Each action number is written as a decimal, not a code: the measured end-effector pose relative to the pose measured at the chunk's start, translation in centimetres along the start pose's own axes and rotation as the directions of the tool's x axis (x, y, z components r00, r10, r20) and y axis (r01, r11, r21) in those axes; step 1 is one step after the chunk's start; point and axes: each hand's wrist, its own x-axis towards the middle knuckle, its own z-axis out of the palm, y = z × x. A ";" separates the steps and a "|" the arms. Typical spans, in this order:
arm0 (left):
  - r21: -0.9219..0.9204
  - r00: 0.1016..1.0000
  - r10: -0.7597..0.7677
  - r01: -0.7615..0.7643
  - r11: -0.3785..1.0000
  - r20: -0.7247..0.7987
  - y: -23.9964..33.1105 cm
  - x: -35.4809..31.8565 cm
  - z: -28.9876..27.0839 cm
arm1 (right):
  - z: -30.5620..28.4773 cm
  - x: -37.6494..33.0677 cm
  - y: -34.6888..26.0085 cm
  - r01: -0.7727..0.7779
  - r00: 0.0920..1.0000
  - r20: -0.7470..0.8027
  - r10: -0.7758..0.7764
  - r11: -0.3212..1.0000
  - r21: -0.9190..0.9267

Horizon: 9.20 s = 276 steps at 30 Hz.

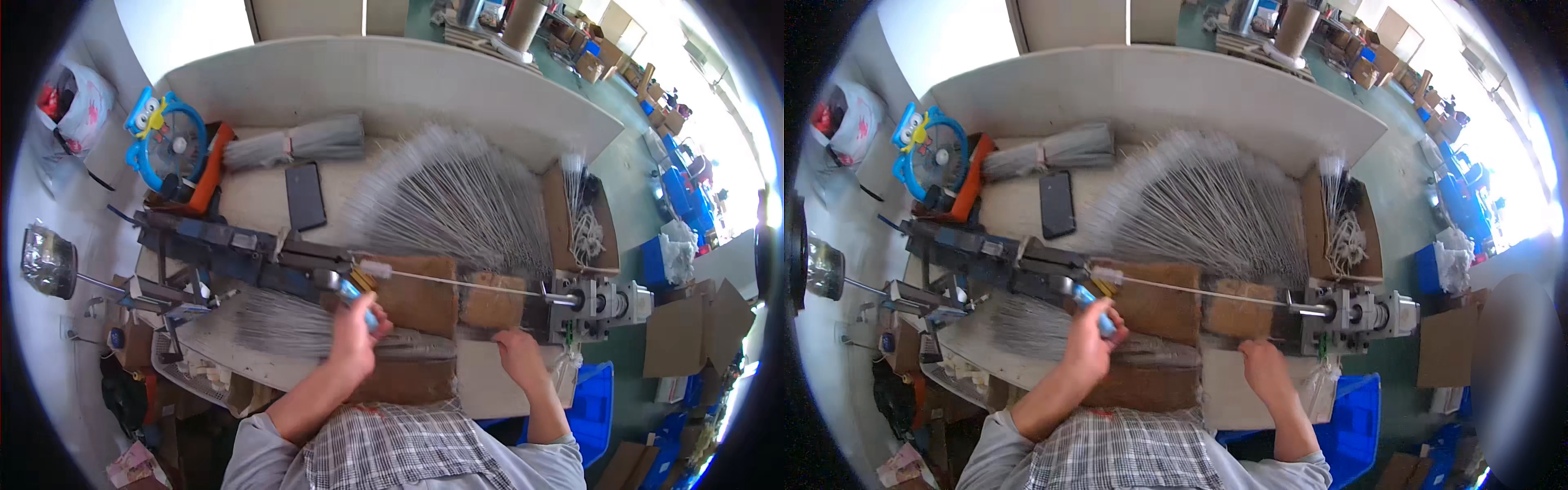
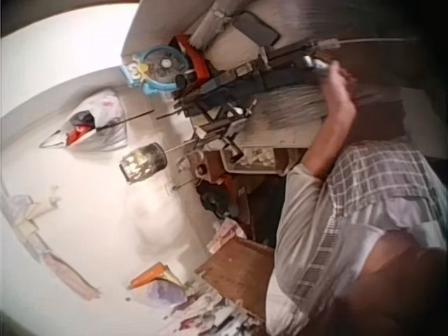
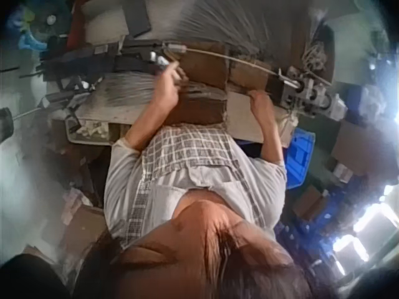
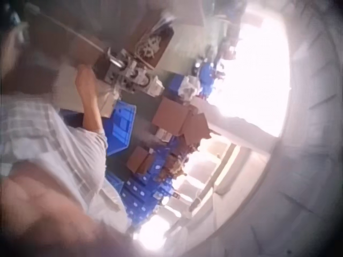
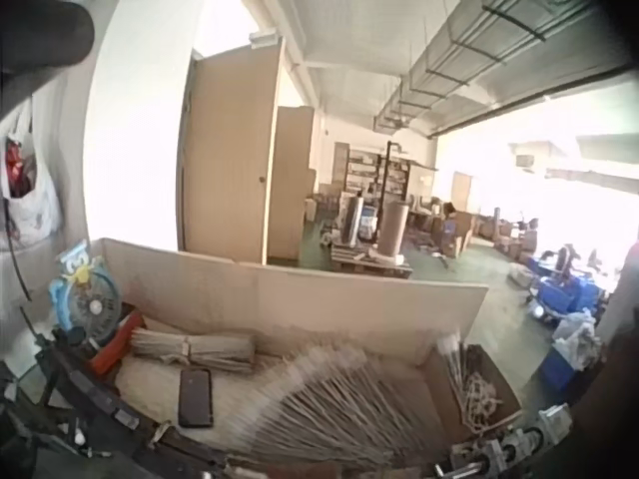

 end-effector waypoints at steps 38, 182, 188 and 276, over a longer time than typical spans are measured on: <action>0.563 0.377 0.448 -0.714 -0.416 0.810 2.7 9.6 4.7 | -12.2 8.1 -0.3 0.342 0.940 -0.088 -0.331 0.915 0.214; -0.405 0.945 0.286 -0.201 0.892 0.161 2.0 1.8 0.4 | 1.9 9.9 -18.1 0.223 0.935 -0.023 -0.354 0.537 0.814; -0.389 0.948 0.283 -0.209 0.897 0.144 1.2 2.5 0.2 | 1.7 9.6 -17.3 0.243 0.931 -0.009 -0.366 0.598 0.763; -0.259 0.839 0.290 -0.440 0.860 -0.462 7.7 0.4 -25.8 | 3.9 2.3 -7.8 0.356 0.931 -0.162 -0.328 0.915 0.191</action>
